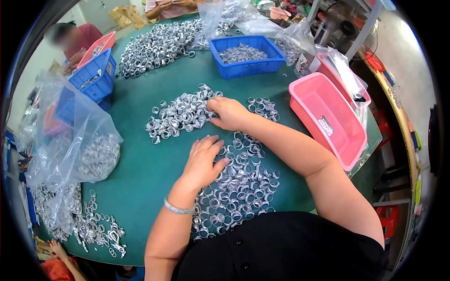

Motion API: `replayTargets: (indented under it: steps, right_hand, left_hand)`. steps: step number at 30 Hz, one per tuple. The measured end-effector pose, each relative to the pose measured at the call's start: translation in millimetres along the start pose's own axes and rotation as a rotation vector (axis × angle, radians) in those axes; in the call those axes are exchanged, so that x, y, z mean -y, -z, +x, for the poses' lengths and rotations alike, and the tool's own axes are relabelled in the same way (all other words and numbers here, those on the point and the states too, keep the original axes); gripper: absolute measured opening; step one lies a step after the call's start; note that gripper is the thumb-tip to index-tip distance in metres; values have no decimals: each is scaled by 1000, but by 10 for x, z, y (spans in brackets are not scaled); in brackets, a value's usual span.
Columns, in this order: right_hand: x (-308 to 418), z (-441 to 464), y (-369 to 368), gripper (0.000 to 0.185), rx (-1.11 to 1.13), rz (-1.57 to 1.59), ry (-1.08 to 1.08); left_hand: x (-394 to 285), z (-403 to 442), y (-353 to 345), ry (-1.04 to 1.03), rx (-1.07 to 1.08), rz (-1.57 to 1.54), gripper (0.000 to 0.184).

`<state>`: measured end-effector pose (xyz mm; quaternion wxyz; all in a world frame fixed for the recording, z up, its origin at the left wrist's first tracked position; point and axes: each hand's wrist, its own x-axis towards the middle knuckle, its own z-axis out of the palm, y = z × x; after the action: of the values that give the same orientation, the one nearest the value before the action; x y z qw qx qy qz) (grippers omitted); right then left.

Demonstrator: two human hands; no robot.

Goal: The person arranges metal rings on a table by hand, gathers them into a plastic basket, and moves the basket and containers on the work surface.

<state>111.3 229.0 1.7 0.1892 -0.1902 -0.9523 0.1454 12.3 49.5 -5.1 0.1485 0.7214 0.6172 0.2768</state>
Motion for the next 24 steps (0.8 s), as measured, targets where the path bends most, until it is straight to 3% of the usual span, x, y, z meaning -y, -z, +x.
replayTargets:
  steps: [11, 14, 17, 20, 24]
  right_hand:
    - [-221, -117, 222, 27, 56, 273, -68]
    - [-226, -147, 342, 23, 222, 215, -95]
    - [-227, -143, 501, 20, 652, 164, 50]
    - [-196, -64, 488, 22, 537, 218, 112]
    - [-82, 70, 134, 25, 88, 97, -172]
  left_hand:
    - [-14, 0, 6, -2, -11, -9, 45]
    - [-12, 1, 2, -2, -9, -5, 45]
    - [-4, -2, 0, 1, -11, -1, 46]
    - [-5, -5, -10, 3, -9, -1, 46]
    - [-1, -5, -3, 4, -8, -3, 45]
